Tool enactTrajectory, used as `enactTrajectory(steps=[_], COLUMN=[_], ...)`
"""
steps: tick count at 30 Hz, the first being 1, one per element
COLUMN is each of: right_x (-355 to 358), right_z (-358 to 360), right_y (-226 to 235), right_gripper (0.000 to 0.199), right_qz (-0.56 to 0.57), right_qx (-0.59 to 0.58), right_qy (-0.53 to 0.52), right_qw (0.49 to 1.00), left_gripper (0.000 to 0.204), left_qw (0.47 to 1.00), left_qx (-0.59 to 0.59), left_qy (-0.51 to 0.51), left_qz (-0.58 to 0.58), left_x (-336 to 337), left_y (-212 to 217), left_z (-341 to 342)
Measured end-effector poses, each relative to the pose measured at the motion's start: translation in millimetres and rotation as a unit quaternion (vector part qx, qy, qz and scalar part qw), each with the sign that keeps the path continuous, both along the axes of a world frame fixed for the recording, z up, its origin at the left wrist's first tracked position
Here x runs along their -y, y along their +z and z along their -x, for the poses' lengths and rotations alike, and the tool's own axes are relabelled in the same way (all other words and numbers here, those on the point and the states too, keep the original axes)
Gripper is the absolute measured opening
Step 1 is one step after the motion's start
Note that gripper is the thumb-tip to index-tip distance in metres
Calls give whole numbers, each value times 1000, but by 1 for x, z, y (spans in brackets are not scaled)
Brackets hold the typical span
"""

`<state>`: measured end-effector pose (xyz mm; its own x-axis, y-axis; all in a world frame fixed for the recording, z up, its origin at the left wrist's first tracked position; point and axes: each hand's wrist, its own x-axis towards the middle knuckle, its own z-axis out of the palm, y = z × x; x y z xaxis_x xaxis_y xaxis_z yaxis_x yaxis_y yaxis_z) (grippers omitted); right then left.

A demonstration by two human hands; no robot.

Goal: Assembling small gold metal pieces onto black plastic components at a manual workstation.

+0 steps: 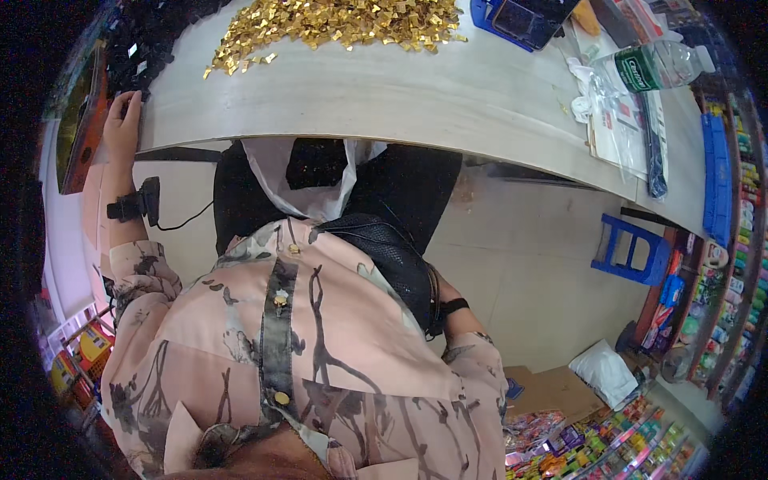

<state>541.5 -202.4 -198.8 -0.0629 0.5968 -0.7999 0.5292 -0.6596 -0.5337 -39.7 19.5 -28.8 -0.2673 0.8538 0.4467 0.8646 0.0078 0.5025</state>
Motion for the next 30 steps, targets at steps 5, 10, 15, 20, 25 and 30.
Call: enactTrajectory(steps=[5,10,15,20,25,30], right_x=[-2,-4,-28,-69,-113,-155], right_z=[6,-6,-27,-17,55,135], right_y=[-9,-11,-15,96,189,227], right_gripper=[31,29,28,16,12,11], right_qz=[-32,-74,-127,-219,-397,-466], right_qx=[50,101,143,-9,-73,-143], right_qy=[61,137,208,-179,-142,4], right_qw=[996,983,959,959,904,873], left_gripper=[27,29,31,33,33,31], left_qw=[999,1000,999,997,998,997], left_qx=[13,-2,-30,-40,-24,-27], left_qy=[21,4,-16,-22,-39,-48], left_qz=[33,11,26,54,45,62], left_x=[2,-4,-11,-4,3,7], left_y=[4,-5,5,14,18,25], left_z=[-6,1,-10,-18,-17,-27])
